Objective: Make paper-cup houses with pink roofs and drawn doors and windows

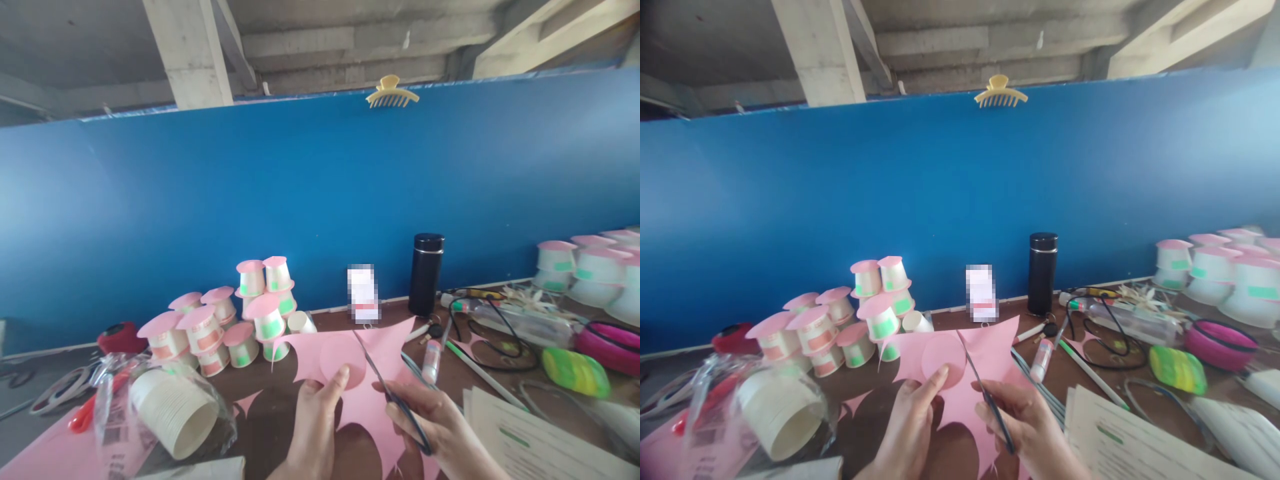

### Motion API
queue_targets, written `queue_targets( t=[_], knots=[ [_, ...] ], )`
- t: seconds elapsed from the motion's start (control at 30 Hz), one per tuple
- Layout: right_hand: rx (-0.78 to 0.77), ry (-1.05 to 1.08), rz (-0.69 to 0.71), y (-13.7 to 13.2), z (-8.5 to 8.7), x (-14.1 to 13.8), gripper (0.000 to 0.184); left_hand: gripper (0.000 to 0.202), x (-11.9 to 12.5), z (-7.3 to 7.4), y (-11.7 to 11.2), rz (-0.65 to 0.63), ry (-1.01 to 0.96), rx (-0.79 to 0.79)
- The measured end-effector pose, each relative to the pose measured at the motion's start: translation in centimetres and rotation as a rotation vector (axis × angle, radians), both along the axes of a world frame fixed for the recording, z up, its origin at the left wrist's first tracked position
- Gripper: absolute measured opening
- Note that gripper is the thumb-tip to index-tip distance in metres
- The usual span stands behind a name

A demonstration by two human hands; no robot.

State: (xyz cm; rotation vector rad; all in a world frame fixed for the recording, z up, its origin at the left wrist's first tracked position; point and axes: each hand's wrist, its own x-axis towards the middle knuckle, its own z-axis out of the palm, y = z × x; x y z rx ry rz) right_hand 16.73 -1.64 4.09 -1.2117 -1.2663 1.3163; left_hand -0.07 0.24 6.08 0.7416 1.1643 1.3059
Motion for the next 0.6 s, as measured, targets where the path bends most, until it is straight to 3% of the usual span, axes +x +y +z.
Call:
queue_targets(
  t=[0.27,0.6],
  knots=[
    [0.009,0.004,0.027,0.4,-0.53,0.07,0.059,0.026,0.38,0.58,0.01,0.024,-0.061,0.021],
    [-0.002,0.0,0.023,0.26,-0.72,0.13,0.061,0.038,0.37,-0.11,0.44,0.054,-0.1,0.006]
  ],
)
